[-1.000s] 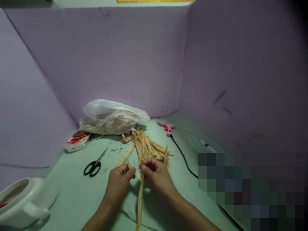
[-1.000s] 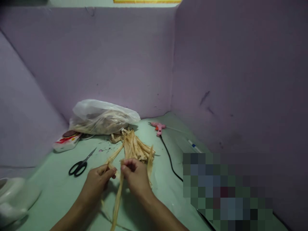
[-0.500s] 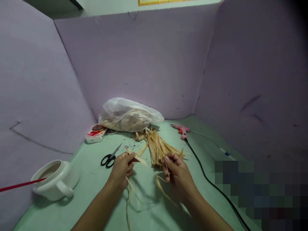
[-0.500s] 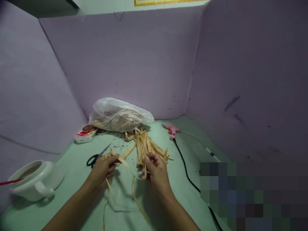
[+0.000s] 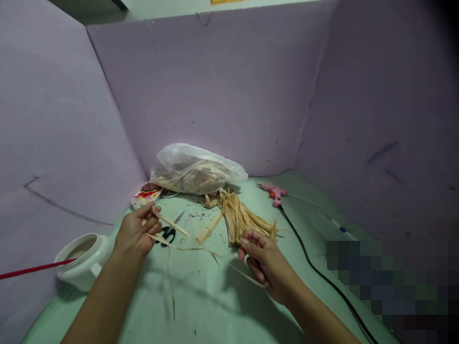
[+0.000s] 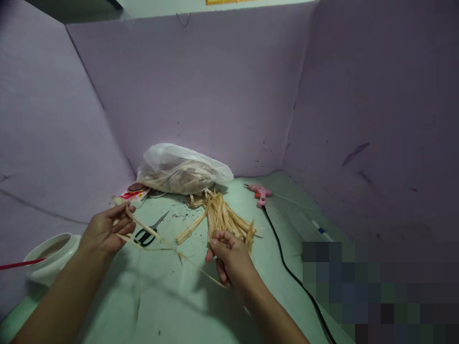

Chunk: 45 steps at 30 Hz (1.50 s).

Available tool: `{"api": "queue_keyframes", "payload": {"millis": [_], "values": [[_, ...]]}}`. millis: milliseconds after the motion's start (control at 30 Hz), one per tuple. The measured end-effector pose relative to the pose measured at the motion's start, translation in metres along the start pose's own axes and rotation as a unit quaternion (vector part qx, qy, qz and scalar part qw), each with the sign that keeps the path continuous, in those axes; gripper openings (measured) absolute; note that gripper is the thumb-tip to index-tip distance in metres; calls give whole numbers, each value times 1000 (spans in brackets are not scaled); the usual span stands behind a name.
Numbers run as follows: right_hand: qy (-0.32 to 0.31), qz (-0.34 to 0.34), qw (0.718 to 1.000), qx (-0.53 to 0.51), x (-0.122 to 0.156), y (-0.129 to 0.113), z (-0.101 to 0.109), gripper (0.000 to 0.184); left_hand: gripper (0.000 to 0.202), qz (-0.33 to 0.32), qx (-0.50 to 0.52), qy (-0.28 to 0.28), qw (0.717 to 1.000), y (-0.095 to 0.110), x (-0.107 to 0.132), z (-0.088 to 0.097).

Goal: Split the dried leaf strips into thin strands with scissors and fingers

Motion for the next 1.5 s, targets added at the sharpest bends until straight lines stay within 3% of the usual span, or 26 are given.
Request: {"api": "queue_keyframes", "payload": {"millis": [167, 333, 433, 500, 567, 633, 700, 833, 1000, 1133, 1400, 1500], "values": [[-41, -60, 996, 57, 2, 2, 0, 24, 11, -67, 2, 34, 997, 26, 0, 13], [-48, -97, 990, 94, 2, 4, 3, 19, 7, -76, -35, -27, 996, 33, -1, 12], [-9, -83, 993, 79, 1, 5, 2, 18, 6, 15, -97, -122, 988, 7, 8, -6], [18, -81, 995, 50, 0, 9, 1, 18, 7, 97, -134, -181, 969, -24, 22, -20], [39, -74, 996, 18, -2, 14, -1, 20, 7, 150, -187, -202, 950, -58, 38, -31], [53, -67, 996, -4, -3, 20, -2, 22, 14, 184, -200, -242, 931, -87, 54, -39], [63, -63, 996, -17, -4, 24, -3, 24, 20, 177, -201, -260, 928, -107, 66, -43], [74, -56, 995, -18, -4, 28, -4, 25, 26, 170, -202, -261, 929, -127, 76, -40], [85, -58, 995, -4, -3, 29, -6, 23, 27, 167, -201, -240, 935, -134, 76, -36], [66, -64, 996, -10, -2, 29, -10, 26, 23, 160, -166, -195, 953, -134, 73, -33], [45, -66, 997, 8, -3, 39, -14, 29, 24, 151, -137, -188, 961, -131, 67, -33], [-27, -100, 992, 72, -2, 42, -16, 25, 23, 138, -153, -170, 964, -119, 62, -33]]}}
Point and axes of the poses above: each hand's wrist, its own x-axis away from the middle knuckle, its own z-axis out of the back of the hand, y = z × x, the point moved 3 cm from there along -x, towards the middle knuckle, and after that the axes turned 1 degree about x, right-handed, at the moved point
